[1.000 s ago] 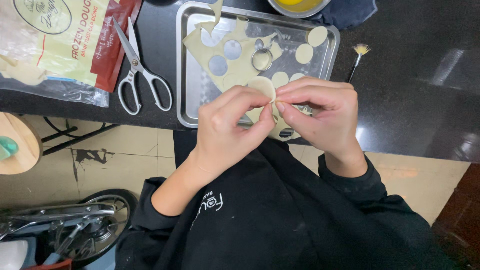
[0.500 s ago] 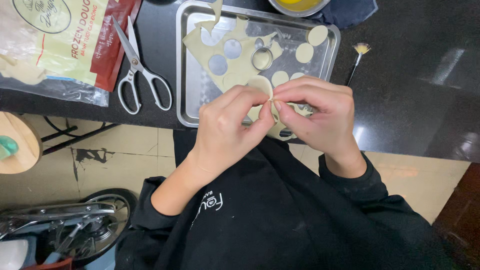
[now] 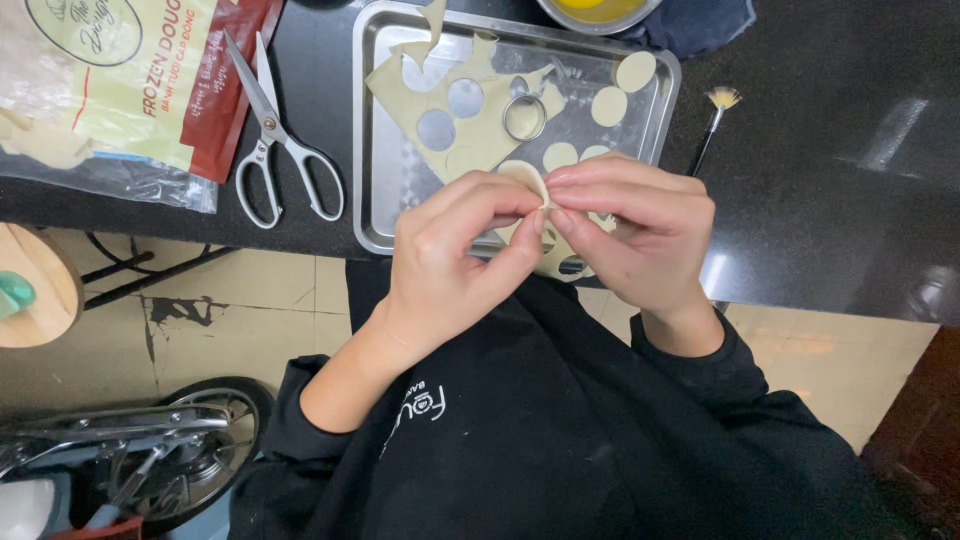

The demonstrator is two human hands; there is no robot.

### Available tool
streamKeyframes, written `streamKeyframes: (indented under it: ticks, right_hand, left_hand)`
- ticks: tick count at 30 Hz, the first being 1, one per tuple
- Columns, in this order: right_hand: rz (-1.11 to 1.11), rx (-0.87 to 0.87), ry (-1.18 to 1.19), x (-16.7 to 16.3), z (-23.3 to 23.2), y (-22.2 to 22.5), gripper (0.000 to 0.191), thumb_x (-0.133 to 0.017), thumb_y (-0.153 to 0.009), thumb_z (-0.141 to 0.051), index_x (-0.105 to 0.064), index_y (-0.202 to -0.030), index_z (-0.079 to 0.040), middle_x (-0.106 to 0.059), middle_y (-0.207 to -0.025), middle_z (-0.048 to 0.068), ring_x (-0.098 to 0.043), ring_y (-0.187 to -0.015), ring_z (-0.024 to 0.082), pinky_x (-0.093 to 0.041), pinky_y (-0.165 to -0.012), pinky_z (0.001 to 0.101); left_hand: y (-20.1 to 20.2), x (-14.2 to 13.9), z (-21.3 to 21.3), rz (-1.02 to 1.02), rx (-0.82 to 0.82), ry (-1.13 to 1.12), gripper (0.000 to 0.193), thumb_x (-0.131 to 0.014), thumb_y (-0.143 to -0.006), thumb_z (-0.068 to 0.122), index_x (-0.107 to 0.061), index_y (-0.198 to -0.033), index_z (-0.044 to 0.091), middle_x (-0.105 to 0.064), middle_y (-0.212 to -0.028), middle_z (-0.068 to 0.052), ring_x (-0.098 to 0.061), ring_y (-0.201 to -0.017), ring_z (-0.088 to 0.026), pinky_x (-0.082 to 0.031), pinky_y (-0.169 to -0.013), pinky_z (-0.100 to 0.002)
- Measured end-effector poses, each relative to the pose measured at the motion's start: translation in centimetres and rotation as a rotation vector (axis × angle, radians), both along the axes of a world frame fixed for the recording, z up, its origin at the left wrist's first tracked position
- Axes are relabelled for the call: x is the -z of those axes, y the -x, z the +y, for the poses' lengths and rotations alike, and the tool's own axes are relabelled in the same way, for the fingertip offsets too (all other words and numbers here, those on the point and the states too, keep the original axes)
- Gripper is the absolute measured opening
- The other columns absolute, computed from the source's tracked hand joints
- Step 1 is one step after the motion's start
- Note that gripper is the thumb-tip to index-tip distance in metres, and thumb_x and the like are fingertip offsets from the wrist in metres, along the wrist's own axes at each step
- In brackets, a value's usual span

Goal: The person presses a round metal cutter into a flattened sheet of dough on a tray to cut circles, lifts the scrap dough away, and pinches and folds the cut dough pieces by hand to shape them. They then carry a baking tray and slide it into the oven.

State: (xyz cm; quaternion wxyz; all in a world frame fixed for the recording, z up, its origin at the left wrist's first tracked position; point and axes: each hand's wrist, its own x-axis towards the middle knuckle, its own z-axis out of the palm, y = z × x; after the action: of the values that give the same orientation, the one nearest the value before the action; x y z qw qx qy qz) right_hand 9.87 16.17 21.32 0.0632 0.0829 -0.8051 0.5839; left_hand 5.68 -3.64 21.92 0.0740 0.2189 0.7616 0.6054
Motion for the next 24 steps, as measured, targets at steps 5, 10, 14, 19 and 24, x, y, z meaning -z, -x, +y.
streamKeyframes:
  ticks: [5,10,14,19,24]
  right_hand:
    - [-0.095,0.080,0.099,0.0,-0.7,-0.5,0.010,-0.070,-0.097,0.006,-0.069,-0.107,0.004,-0.071,-0.111,0.015,-0.071,-0.099,0.018,-0.057,-0.084,0.0254]
    - [-0.191,0.076,0.312,-0.1,-1.1,-0.1,0.004,-0.067,-0.101,0.003,-0.067,-0.106,0.003,-0.068,-0.117,0.013,-0.068,-0.105,0.017,-0.057,-0.091,0.0251]
    - [0.084,0.077,-0.124,-0.3,-1.1,0.1,0.010,-0.074,-0.094,0.005,-0.070,-0.102,0.004,-0.070,-0.109,0.017,-0.070,-0.099,0.022,-0.056,-0.088,0.0279]
    - [0.044,0.113,-0.092,0.4,-1.0,-0.7,0.009,-0.071,-0.097,0.005,-0.068,-0.105,0.005,-0.069,-0.111,0.016,-0.069,-0.099,0.019,-0.056,-0.089,0.0270]
    - [-0.225,0.127,0.473,1.6,-0.9,-1.2,0.004,-0.062,-0.108,0.001,-0.062,-0.108,0.004,-0.064,-0.114,0.012,-0.064,-0.103,0.016,-0.052,-0.095,0.0266]
  left_hand:
    - [0.0,0.5,0.3,-0.080,0.006,-0.092,0.011,-0.073,-0.094,0.001,-0.067,-0.102,-0.001,-0.069,-0.099,-0.009,-0.074,-0.089,-0.015,-0.062,-0.081,-0.025]
    - [0.3,0.5,0.4,-0.184,0.020,-0.171,0.011,-0.073,-0.094,0.000,-0.066,-0.103,-0.001,-0.069,-0.103,-0.010,-0.075,-0.094,-0.017,-0.065,-0.087,-0.026]
    - [0.3,0.4,0.3,-0.141,0.012,-0.126,0.014,-0.075,-0.093,0.001,-0.067,-0.104,-0.002,-0.069,-0.104,-0.011,-0.075,-0.093,-0.017,-0.066,-0.084,-0.026]
    - [0.2,1.0,0.4,-0.056,-0.010,-0.084,0.009,-0.073,-0.097,0.000,-0.067,-0.104,-0.001,-0.071,-0.105,-0.010,-0.076,-0.092,-0.015,-0.063,-0.083,-0.025]
    - [-0.1,1.5,0.4,-0.089,0.004,-0.180,0.008,-0.071,-0.097,-0.001,-0.063,-0.100,-0.001,-0.070,-0.106,-0.010,-0.075,-0.091,-0.017,-0.063,-0.084,-0.026]
